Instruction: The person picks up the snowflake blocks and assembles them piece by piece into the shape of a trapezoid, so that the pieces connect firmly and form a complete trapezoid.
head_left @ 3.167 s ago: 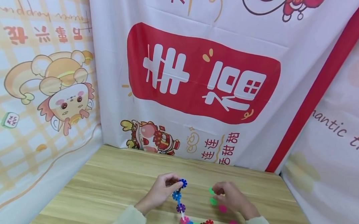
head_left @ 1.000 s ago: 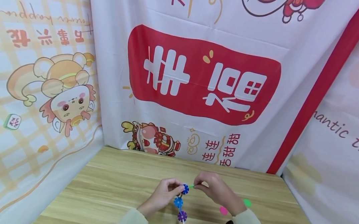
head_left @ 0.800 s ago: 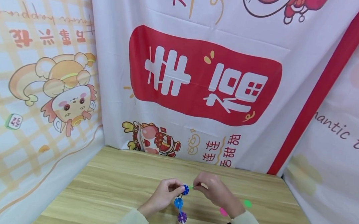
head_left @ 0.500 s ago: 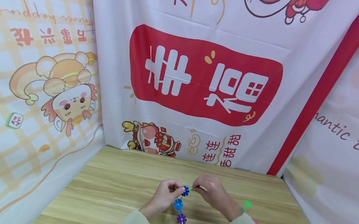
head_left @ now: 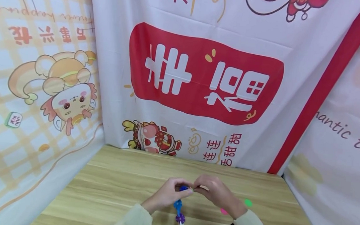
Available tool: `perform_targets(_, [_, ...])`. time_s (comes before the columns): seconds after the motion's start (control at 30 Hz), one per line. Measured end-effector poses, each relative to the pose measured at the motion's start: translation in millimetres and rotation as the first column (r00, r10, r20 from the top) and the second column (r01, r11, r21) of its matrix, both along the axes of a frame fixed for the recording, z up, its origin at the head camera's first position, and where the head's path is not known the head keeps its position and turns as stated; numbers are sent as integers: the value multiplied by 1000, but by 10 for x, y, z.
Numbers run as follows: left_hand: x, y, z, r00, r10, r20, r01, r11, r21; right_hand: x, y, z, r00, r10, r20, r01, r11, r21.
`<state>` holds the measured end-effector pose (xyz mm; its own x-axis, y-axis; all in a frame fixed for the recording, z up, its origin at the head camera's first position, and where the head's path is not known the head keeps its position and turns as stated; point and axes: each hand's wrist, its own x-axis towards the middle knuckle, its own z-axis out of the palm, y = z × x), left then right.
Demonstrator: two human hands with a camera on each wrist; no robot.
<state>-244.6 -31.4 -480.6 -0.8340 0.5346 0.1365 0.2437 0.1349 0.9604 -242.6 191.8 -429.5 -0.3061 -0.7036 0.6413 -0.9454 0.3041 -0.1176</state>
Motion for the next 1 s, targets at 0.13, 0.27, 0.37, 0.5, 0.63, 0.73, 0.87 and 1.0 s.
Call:
perform_targets(0.13, [12, -20, 32, 1000, -6, 8, 6, 1000, -14, -18, 72, 102, 991, -95, 93, 85, 990, 112])
perform_targets(0.27, [18, -61, 51, 1000, 20, 5, -20, 1000, -13, -112, 249, 105, 946, -257, 198, 210, 950, 230])
perform_targets(0.37, [26, -95, 79, 999, 37, 19, -37, 999, 4, -208, 400, 14, 902, -356, 244, 278, 912, 301])
perform_targets(0.5, [60, -129, 125, 997, 54, 47, -56, 998, 32, -289, 567, -167, 845, -433, 314, 309, 875, 373])
perform_targets(0.63, [87, -141, 165, 996, 73, 52, -75, 996, 52, -352, 668, -388, 811, -465, 355, 320, 860, 397])
perform_targets(0.73, [89, -141, 188, 996, 82, 40, -85, 994, 72, -399, 708, -549, 793, -490, 362, 349, 853, 388])
perform_targets(0.87, [91, -140, 212, 996, 86, 28, -88, 991, 97, -459, 730, -708, 753, -536, 382, 393, 832, 391])
perform_targets(1.0, [95, -135, 233, 996, 92, 17, -93, 990, 107, -503, 737, -792, 707, -560, 431, 407, 822, 399])
